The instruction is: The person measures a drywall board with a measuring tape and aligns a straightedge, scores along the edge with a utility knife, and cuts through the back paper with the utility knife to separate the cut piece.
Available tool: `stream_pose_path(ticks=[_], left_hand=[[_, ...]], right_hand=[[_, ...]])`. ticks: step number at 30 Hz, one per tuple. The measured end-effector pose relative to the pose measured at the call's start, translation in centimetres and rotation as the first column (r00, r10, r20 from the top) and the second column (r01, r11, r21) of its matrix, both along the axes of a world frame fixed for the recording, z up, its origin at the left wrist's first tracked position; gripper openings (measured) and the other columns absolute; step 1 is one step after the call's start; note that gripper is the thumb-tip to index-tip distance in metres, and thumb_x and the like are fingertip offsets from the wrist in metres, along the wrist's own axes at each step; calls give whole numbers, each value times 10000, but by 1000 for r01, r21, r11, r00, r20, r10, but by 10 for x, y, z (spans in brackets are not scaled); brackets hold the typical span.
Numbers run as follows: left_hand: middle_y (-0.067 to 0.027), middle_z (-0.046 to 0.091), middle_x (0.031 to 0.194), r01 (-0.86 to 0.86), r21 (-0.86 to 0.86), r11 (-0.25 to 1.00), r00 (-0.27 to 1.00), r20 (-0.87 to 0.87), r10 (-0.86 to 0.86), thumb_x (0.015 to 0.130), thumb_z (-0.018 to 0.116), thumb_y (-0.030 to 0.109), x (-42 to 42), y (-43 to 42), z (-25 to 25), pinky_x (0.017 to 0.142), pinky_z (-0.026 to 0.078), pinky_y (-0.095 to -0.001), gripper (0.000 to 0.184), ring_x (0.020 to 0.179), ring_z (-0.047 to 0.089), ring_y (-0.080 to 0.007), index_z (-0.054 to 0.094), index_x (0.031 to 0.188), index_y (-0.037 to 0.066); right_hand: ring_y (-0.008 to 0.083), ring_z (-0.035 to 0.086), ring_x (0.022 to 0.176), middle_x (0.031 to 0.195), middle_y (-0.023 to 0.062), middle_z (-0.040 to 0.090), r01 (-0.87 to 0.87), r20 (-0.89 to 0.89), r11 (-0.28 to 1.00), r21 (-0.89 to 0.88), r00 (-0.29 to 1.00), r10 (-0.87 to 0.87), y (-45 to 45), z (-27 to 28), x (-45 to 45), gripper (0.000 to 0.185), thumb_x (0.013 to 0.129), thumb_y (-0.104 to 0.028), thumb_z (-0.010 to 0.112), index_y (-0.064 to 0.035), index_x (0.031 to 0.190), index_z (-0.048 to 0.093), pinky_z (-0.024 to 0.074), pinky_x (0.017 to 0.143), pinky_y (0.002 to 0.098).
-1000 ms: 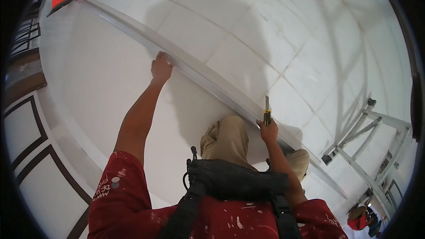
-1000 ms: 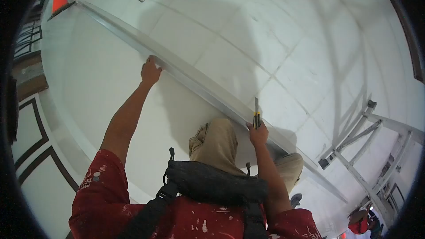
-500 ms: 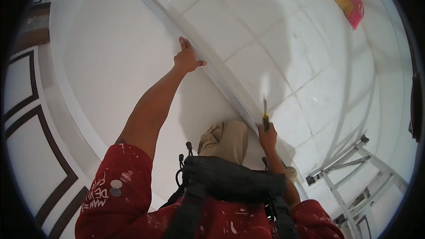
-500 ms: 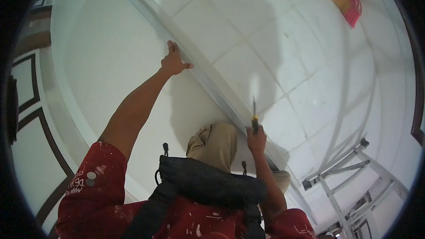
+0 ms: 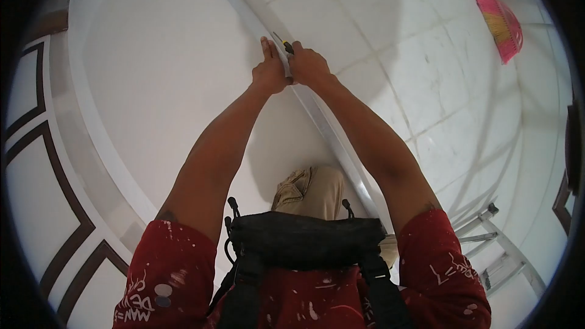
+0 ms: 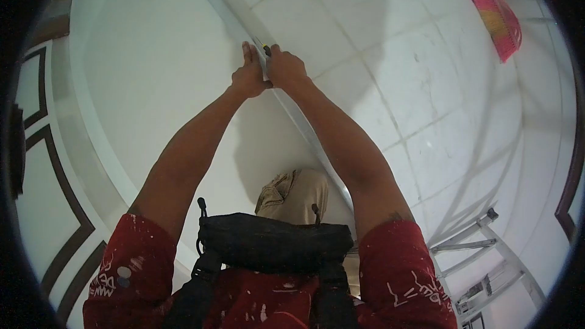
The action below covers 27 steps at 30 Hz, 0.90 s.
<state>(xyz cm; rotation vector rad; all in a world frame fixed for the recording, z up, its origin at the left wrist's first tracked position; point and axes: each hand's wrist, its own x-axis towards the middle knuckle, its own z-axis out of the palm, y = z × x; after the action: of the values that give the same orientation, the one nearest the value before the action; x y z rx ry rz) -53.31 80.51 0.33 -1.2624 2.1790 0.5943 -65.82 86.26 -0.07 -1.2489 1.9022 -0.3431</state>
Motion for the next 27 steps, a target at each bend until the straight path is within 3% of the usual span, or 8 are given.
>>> stream_pose_path(ticks=[4, 7, 10, 14, 16, 19, 20, 27], left_hand=[[-296, -100, 1616, -16, 32, 999, 1000, -25, 17, 707, 832, 537, -2, -1, 5, 878, 551, -455, 1365, 1154, 633, -390, -67, 1541, -64], [-301, -54, 1620, 43, -59, 997, 996, -77, -47, 679, 857, 499, 1, 3, 0, 832, 565, -403, 1352, 1075, 676, -329, -8, 1543, -77], [-306, -46, 1618, 11, -78, 997, 1000, -24, -13, 683, 854, 506, -2, 1, 2, 843, 564, -406, 1337, 1076, 677, -340, 13, 1544, -77], [-319, -61, 1610, 38, -57, 998, 999, 15, -37, 700, 840, 540, -1, 1, -1, 897, 546, -423, 1346, 1151, 630, -376, -1, 1530, -106], [-310, -89, 1611, 30, 15, 999, 997, 74, -31, 724, 823, 548, -8, -1, 16, 970, 514, -455, 1358, 1270, 550, -407, -52, 1520, -117], [-312, -91, 1610, 114, -110, 987, 993, 13, -113, 729, 818, 559, 3, -2, -15, 996, 505, -446, 1359, 1354, 463, -414, -54, 1518, -121], [-322, -88, 1606, 115, -63, 991, 993, 29, -113, 743, 792, 588, 0, -2, -6, 997, 509, -445, 1356, 1397, 405, -418, -66, 1515, -123], [-337, -47, 1602, 109, -32, 993, 992, 71, -107, 747, 767, 632, -4, -5, 0, 991, 512, -467, 1353, 1376, 433, -422, -44, 1507, -139]], right_hand=[[375, 706, 919, 981, 233, 703, -58, -48, 998, 1, 997, 58, -17, 2, -1, 287, 942, -199, 526, 7, 1142, 509, 566, 788, 464], [408, 693, 868, 922, 235, 695, -37, -31, 998, -51, 999, 36, -18, -10, -2, 277, 975, -252, 503, -11, 1110, 517, 548, 756, 509], [423, 686, 877, 922, 249, 692, -73, -54, 997, 1, 996, 73, -12, -12, -1, 294, 981, -263, 495, -7, 1125, 506, 542, 765, 523], [413, 689, 935, 984, 264, 688, -91, -29, 994, 60, 995, 93, 43, 9, 2, 288, 953, -175, 498, 29, 1156, 496, 554, 810, 502], [426, 685, 921, 979, 272, 683, -61, -2, 994, 87, 998, 62, 77, 12, 3, 276, 960, -166, 481, 29, 1155, 490, 550, 808, 515], [436, 684, 880, 940, 271, 685, -82, -4, 978, 194, 996, 85, 159, 12, 0, 244, 976, -174, 459, 16, 1128, 476, 540, 795, 537], [439, 683, 872, 922, 267, 687, -89, 8, 969, 233, 996, 89, 197, 14, -4, 245, 983, -188, 456, 11, 1125, 473, 536, 791, 544], [444, 676, 918, 947, 259, 692, -5, 13, 809, 588, 1000, -3, 453, 58, 0, 340, 987, -234, 476, 2, 1232, 498, 522, 802, 547]])
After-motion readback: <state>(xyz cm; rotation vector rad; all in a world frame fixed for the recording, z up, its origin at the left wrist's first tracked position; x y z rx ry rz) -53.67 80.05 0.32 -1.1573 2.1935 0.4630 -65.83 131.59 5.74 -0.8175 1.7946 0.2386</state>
